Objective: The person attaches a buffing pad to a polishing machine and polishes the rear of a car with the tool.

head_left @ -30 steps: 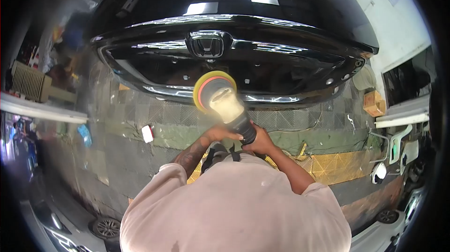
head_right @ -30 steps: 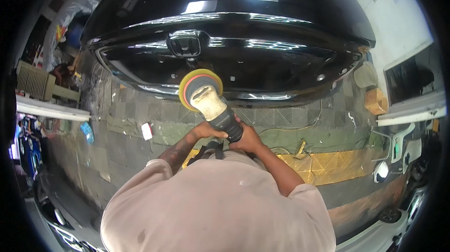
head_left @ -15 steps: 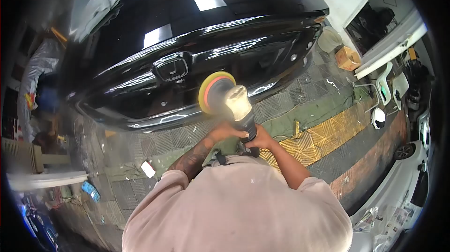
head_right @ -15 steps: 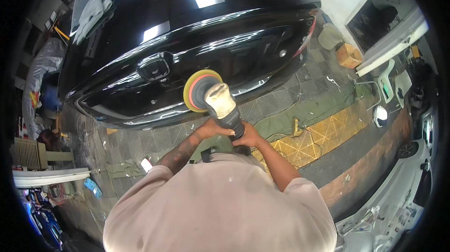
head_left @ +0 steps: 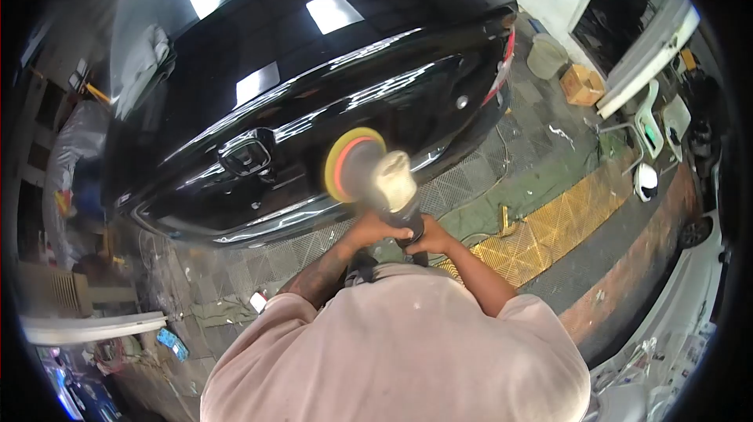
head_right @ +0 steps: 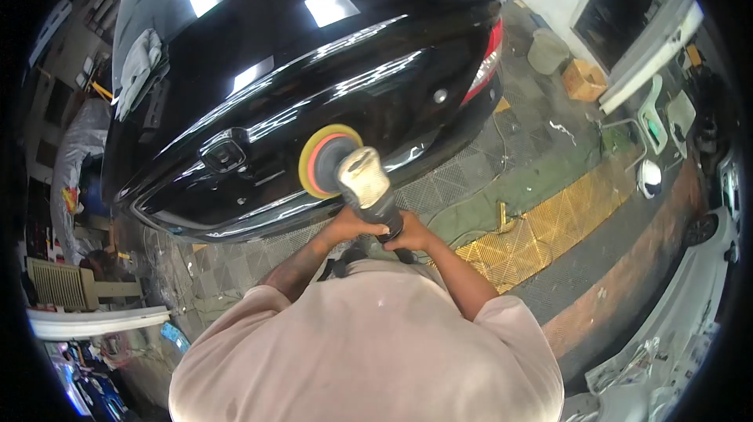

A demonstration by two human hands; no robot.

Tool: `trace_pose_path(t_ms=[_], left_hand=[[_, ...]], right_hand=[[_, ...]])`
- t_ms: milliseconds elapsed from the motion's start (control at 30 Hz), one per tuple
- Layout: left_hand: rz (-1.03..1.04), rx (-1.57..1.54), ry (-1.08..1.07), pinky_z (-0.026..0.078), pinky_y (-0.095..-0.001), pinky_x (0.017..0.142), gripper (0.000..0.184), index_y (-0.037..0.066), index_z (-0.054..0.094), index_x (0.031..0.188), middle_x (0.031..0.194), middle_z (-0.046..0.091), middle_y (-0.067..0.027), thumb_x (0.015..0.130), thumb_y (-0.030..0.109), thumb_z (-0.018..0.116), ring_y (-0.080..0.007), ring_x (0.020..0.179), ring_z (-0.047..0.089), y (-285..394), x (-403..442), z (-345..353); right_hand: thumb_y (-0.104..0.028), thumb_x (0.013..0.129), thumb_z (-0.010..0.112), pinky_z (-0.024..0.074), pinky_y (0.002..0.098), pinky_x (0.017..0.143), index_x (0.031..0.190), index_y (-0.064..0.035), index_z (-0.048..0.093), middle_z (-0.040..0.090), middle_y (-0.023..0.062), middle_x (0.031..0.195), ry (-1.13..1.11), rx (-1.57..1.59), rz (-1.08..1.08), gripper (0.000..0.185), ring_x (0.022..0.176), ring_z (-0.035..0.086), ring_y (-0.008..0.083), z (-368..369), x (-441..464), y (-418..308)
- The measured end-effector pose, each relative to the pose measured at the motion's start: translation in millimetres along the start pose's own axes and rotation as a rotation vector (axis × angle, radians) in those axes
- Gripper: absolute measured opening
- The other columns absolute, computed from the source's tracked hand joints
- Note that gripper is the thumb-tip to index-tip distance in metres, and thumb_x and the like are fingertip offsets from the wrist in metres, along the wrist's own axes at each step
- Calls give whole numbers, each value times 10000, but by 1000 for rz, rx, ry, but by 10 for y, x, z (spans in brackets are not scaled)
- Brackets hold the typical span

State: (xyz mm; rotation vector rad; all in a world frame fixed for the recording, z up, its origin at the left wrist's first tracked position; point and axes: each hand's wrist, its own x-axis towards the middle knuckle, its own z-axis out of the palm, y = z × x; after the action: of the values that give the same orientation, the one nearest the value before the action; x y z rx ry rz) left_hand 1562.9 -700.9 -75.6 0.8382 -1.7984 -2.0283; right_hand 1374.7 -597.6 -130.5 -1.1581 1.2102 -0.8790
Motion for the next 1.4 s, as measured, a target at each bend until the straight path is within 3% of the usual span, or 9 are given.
trace_pose_path(t_ms=[33,133,400,500,567,700,900,1300,1400], left_hand=[[-128,24,-1,420,-386,1112,846,5,537,1389,1353,598,-118,661,167,937,-239,1260,557,-98,-22,-32],[-32,123,-26,491,-383,1025,769,-35,573,1339,1274,645,-164,706,234,918,-251,1194,615,-64,44,0],[-127,547,-184,504,-380,961,703,-44,662,1225,1183,688,-175,698,349,910,-283,1091,660,-416,578,-99],[20,313,-271,496,-382,981,694,-26,669,1228,1214,687,-165,693,346,907,-276,1117,653,-193,705,-36],[-55,317,-363,407,-401,1127,862,40,556,1393,1368,601,-132,651,244,945,-263,1296,533,-70,809,2],[-52,416,-421,417,-398,1119,834,53,558,1393,1363,605,-119,669,228,932,-255,1277,549,-151,1126,34],[1,41,-352,444,-387,1097,730,66,575,1350,1307,636,-78,696,101,898,-212,1240,580,-202,960,239],[80,283,-315,439,-378,1100,739,61,585,1359,1318,635,-92,708,176,915,-212,1248,574,-268,1007,81],[31,155,-331,436,-374,1100,745,64,588,1366,1325,635,-92,712,199,919,-212,1253,569,-54,903,111]], right_hand=[[-100,555,889,535,356,919,1173,-12,641,722,79,1054,8,43,-49,672,980,677,208,18,-27,-32],[-105,557,889,533,351,923,1195,-10,626,715,86,1084,52,-18,12,697,1005,669,203,-9,-16,79],[-93,572,877,532,344,921,1200,-6,611,699,78,1086,256,107,-34,688,997,668,192,-46,-76,280],[-98,572,880,532,344,917,1210,-3,603,695,77,1088,354,128,-41,702,1002,665,191,-25,-147,253],[-101,573,879,534,344,912,1215,0,598,694,77,1086,415,123,-34,709,1003,664,192,-84,-186,183],[-110,568,875,538,344,903,1218,18,591,699,89,1060,463,93,24,721,968,669,199,-336,-314,-135],[-136,546,886,531,336,920,1241,40,589,705,110,1070,384,-8,62,776,966,674,213,-493,-436,-249],[-138,537,886,533,329,920,1251,29,596,701,116,1107,352,-35,112,788,1003,671,209,-527,-324,-255],[-165,549,876,537,354,925,1317,29,580,718,151,1102,348,-47,-13,846,1001,697,250,-491,-274,-166]])
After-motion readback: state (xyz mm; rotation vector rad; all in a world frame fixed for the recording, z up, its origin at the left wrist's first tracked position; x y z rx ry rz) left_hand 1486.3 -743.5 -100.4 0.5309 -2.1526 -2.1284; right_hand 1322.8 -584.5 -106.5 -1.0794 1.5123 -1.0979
